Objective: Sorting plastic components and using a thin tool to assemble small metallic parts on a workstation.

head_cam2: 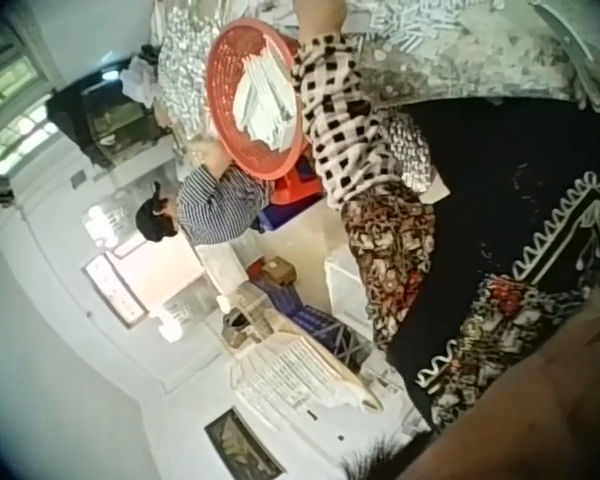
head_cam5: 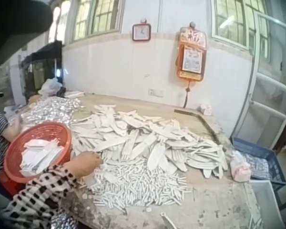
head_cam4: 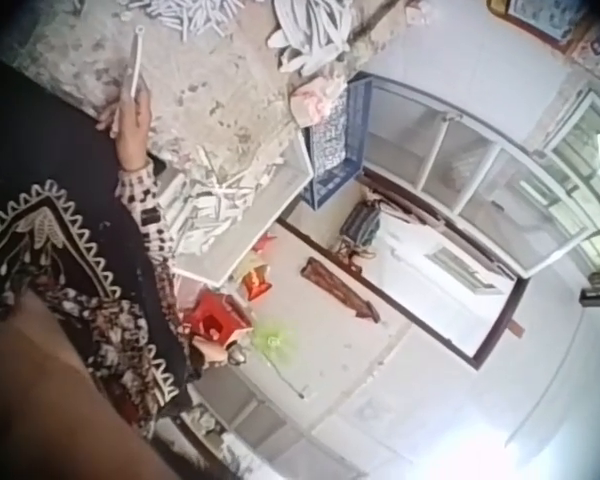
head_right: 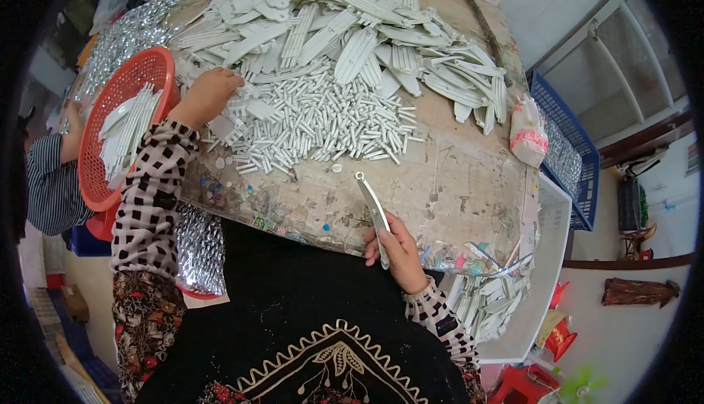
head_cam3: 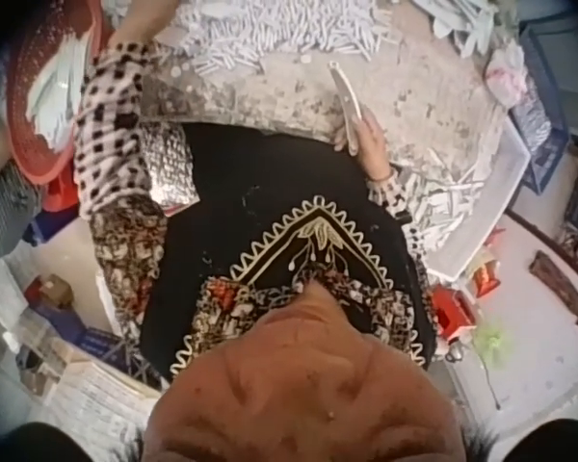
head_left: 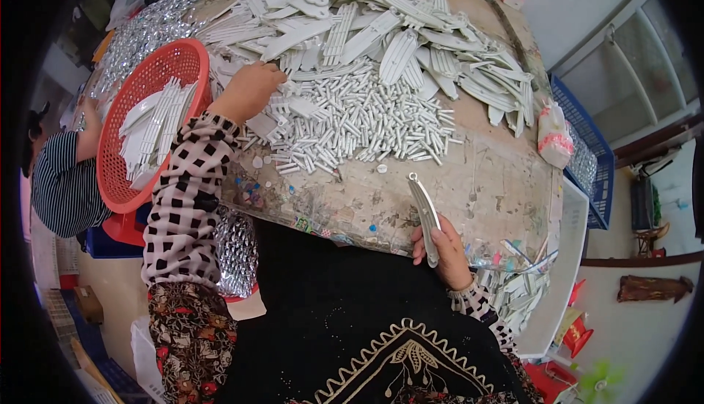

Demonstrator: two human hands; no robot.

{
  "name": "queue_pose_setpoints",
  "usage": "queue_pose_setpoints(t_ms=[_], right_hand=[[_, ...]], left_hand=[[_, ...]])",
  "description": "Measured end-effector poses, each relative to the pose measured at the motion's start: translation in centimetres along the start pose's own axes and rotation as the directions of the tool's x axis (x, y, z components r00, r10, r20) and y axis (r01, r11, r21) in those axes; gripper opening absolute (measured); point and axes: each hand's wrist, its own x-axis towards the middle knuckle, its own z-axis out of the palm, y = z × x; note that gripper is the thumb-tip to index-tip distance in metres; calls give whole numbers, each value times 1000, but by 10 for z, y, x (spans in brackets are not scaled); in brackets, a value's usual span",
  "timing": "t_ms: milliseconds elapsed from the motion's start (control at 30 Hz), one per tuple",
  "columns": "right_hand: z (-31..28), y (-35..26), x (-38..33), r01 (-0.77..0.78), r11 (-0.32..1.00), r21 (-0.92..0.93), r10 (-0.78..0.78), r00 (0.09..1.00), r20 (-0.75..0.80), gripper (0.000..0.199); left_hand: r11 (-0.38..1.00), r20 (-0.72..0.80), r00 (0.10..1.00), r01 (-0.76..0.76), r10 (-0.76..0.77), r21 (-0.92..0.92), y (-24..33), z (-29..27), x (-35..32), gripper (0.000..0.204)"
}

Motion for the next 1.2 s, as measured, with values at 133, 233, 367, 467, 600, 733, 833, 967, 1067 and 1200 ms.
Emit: queue_pose_setpoints(t_ms=[133,233,367,467,600,733,833,967,1067,1200], right_hand=[[1,-2,0,-17,1000,-6,17,1000,-17,51],[-1,-1,1,-24,1000,-16,24,1000,-13,54],[-3,-6,0,13,997,75,-16,999,45,59],[-6,-5,-1,29,988,150,-33,999,26,64],[-1,-13,-4,20,978,205,-13,999,-35,66],[12,-31,-9,64,992,106,-66,998,15,71],[37,-57,-6,130,988,-83,-125,990,68,73],[59,-78,10,375,724,-579,-327,925,192,69],[70,-82,13,497,611,-616,-425,863,275,65],[68,-67,18,631,474,-614,-540,759,364,66]], left_hand=[[991,23,992,-126,125,51,3,-15,8,15],[991,-234,966,-124,110,-45,31,-49,6,8],[801,-630,696,-132,-345,-584,69,-82,-17,9],[184,-393,630,-371,-670,-910,100,-99,-15,17],[-699,179,800,-362,-573,-616,139,-90,-12,36],[-925,191,939,-219,-286,-309,163,-38,-24,39],[-970,297,934,-147,-200,-192,181,-28,-24,40],[-946,215,956,-134,-202,-294,205,-40,-27,40],[-947,246,945,-140,-215,-290,215,-45,-36,47],[-924,161,969,-120,-189,-362,223,-54,-39,56]])
